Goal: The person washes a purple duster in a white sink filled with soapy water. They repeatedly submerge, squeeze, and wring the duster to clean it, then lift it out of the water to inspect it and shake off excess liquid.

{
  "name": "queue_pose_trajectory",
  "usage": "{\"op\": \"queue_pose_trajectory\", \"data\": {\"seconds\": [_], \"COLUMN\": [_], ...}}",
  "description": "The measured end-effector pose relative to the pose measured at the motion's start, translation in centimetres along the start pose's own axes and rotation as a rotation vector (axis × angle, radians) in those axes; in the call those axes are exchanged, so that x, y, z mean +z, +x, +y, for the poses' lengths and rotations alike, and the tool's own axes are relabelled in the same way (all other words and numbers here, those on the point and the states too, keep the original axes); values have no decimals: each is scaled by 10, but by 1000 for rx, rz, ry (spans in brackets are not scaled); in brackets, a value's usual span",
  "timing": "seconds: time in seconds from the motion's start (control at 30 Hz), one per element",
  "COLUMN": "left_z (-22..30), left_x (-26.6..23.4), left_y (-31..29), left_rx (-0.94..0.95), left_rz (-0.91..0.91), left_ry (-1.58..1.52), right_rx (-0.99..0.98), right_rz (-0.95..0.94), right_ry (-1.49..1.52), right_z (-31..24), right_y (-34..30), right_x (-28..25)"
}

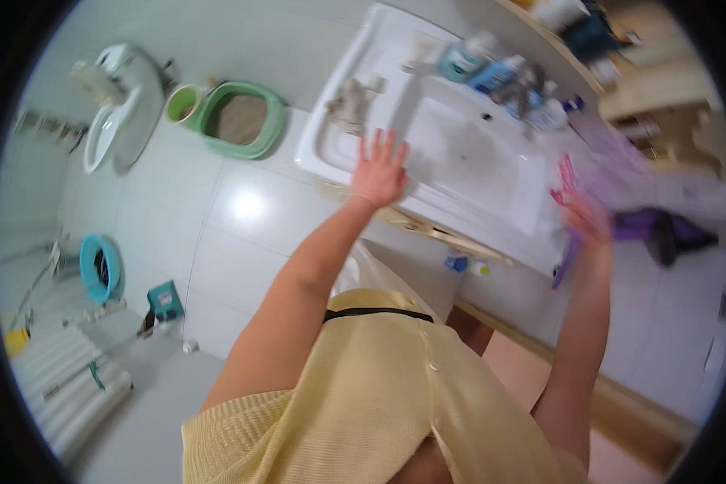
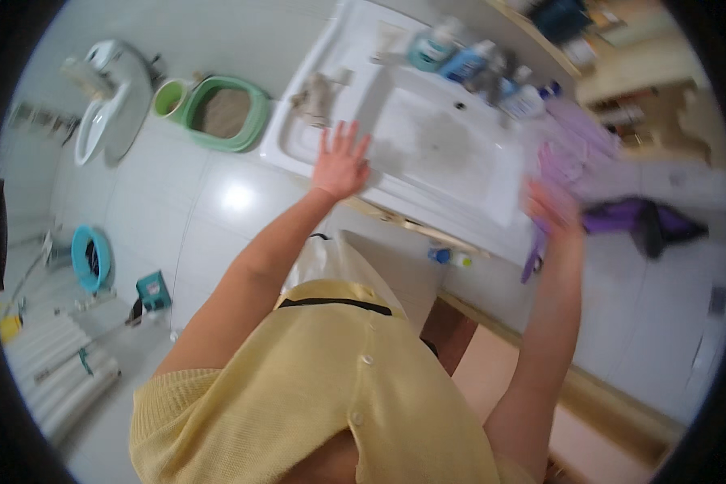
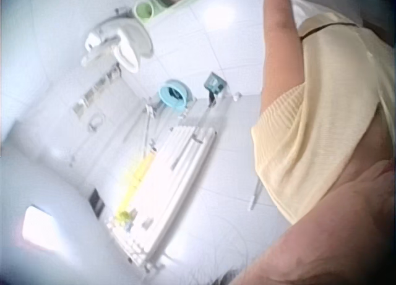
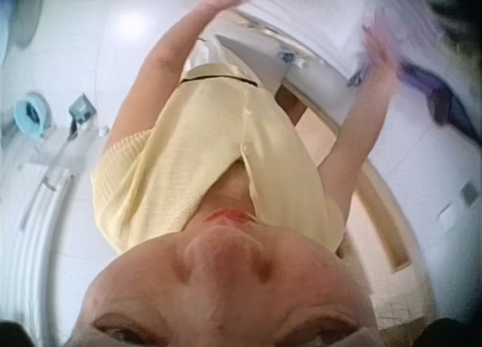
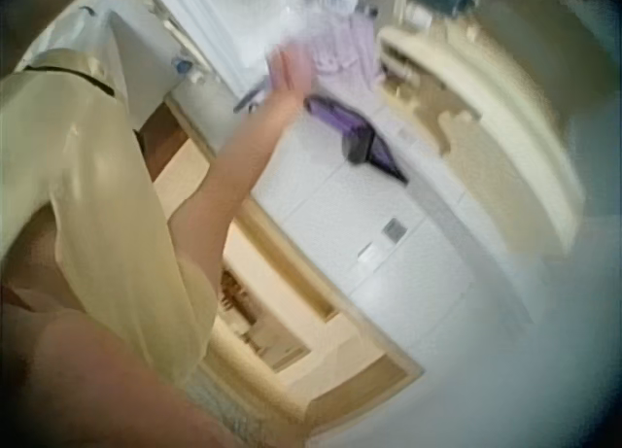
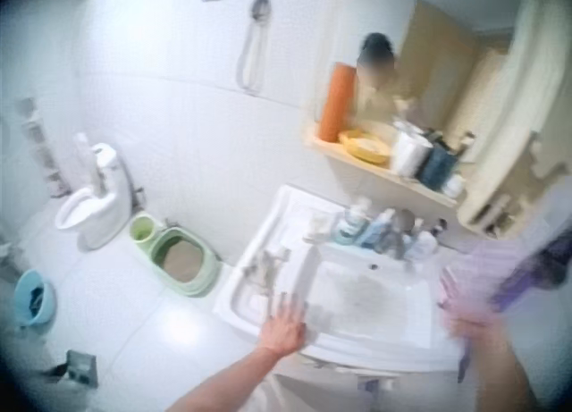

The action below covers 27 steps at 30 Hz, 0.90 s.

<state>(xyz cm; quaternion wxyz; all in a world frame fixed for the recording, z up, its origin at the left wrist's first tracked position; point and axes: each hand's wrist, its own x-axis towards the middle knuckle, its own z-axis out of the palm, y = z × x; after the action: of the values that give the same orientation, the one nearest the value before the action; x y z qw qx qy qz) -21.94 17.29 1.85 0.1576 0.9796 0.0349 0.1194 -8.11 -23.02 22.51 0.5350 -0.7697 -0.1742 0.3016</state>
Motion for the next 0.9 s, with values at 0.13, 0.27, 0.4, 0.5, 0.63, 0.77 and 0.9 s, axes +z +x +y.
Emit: {"op": "queue_pose_trajectory", "data": {"seconds": [0.13, 0.27, 0.4, 0.5, 0.63, 0.77, 0.9], "left_z": [-4, 9, 106, 155, 166, 184, 190], "left_x": [-2, -2, -77, -97, -104, -121, -121], "left_y": [10, 10, 13, 1, -3, -11, -15], "left_rx": [-8, 7, -195, -466, -503, -523, -430], "left_rz": [58, 110, -500, -645, -550, -555, -527], "left_ry": [-20, -250, -1598, -2151, -2199, -2210, -2161], "right_rx": [-29, 68, 114, -101, -150, -109, 18], "right_rz": [248, 340, 395, 358, 402, 411, 205], "right_ry": [-1019, -466, -1056, -880, -619, -330, 190], "right_z": [17, -45, -88, -73, -68, -12, 13], "right_y": [17, -5, -38, -58, -90, -111, -119], "right_x": [68, 117, 177, 189, 188, 175, 175]}}
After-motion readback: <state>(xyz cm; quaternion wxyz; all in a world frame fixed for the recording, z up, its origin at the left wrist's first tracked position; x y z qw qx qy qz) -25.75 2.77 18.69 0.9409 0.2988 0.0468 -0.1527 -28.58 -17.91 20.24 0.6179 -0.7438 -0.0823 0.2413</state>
